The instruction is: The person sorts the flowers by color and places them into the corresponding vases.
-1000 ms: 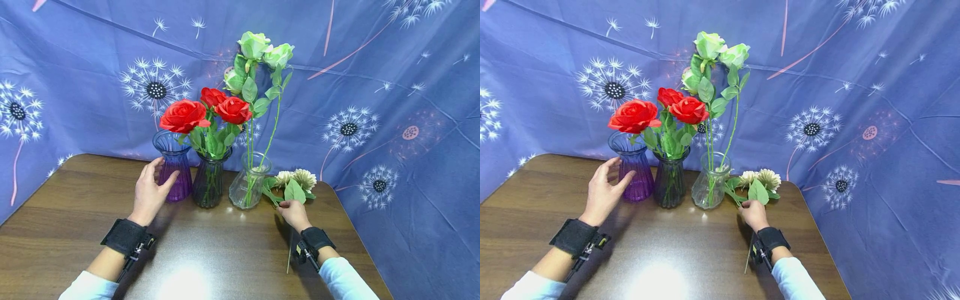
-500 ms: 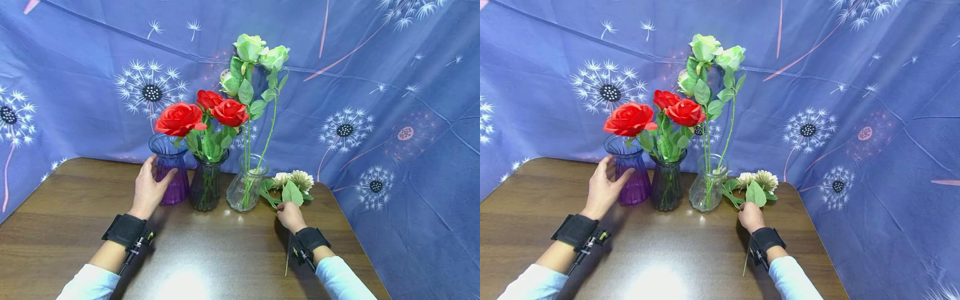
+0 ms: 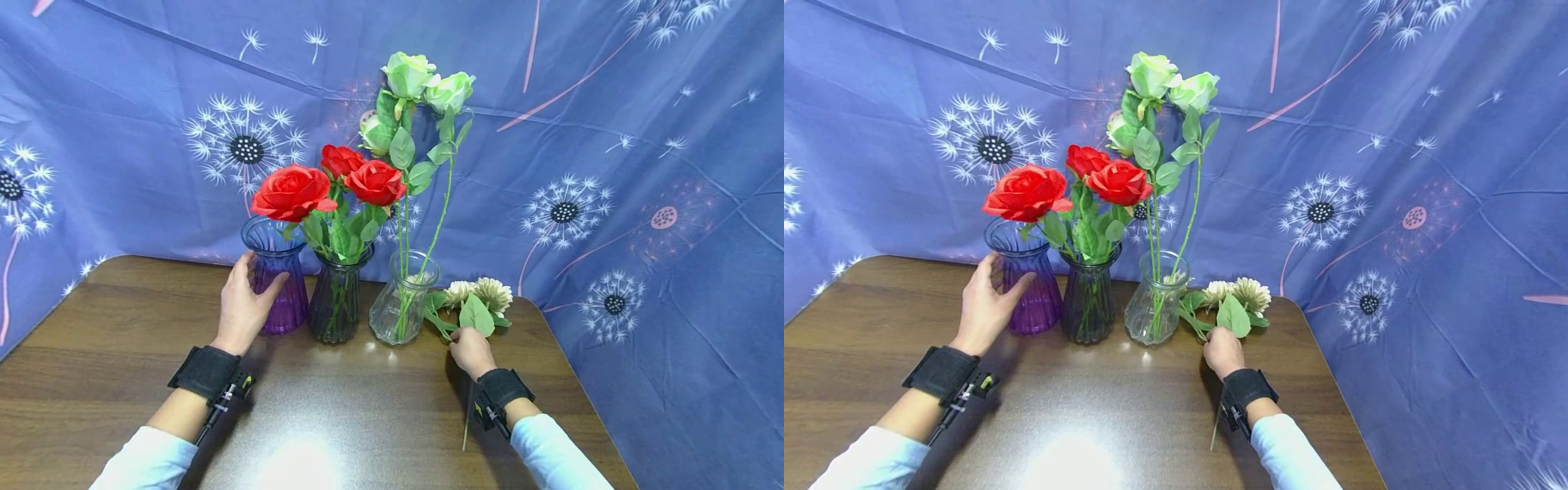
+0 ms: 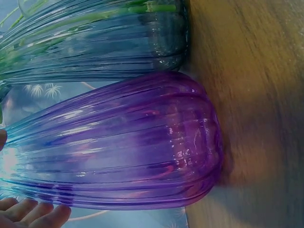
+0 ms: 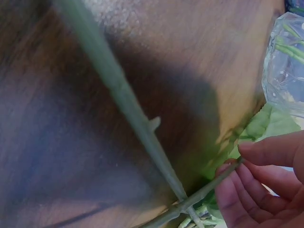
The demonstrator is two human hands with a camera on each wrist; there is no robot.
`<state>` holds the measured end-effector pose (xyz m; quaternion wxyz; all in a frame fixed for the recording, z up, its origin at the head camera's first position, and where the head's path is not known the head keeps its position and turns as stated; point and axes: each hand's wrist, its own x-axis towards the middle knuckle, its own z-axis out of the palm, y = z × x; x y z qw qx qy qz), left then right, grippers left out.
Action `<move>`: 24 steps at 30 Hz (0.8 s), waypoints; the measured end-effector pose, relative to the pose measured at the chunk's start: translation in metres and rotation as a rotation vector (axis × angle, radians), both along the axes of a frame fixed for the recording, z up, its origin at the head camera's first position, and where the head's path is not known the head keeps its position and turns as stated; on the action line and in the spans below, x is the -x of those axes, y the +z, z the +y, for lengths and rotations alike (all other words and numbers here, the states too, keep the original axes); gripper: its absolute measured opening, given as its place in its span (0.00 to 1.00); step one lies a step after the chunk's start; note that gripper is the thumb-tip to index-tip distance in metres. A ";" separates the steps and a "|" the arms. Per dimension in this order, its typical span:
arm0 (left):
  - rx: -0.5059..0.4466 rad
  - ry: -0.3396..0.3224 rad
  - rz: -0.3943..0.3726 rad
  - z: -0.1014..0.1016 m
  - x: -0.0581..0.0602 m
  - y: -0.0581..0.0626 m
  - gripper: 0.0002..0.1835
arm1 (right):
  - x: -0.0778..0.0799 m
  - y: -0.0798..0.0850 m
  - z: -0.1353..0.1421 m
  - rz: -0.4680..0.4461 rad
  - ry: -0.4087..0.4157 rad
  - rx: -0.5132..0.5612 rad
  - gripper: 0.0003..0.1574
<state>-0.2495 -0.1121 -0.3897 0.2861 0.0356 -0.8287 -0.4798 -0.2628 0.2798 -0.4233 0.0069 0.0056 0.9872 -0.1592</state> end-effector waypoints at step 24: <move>0.064 0.040 0.077 0.000 0.001 -0.004 0.34 | -0.015 0.052 0.019 0.172 -0.086 0.178 0.13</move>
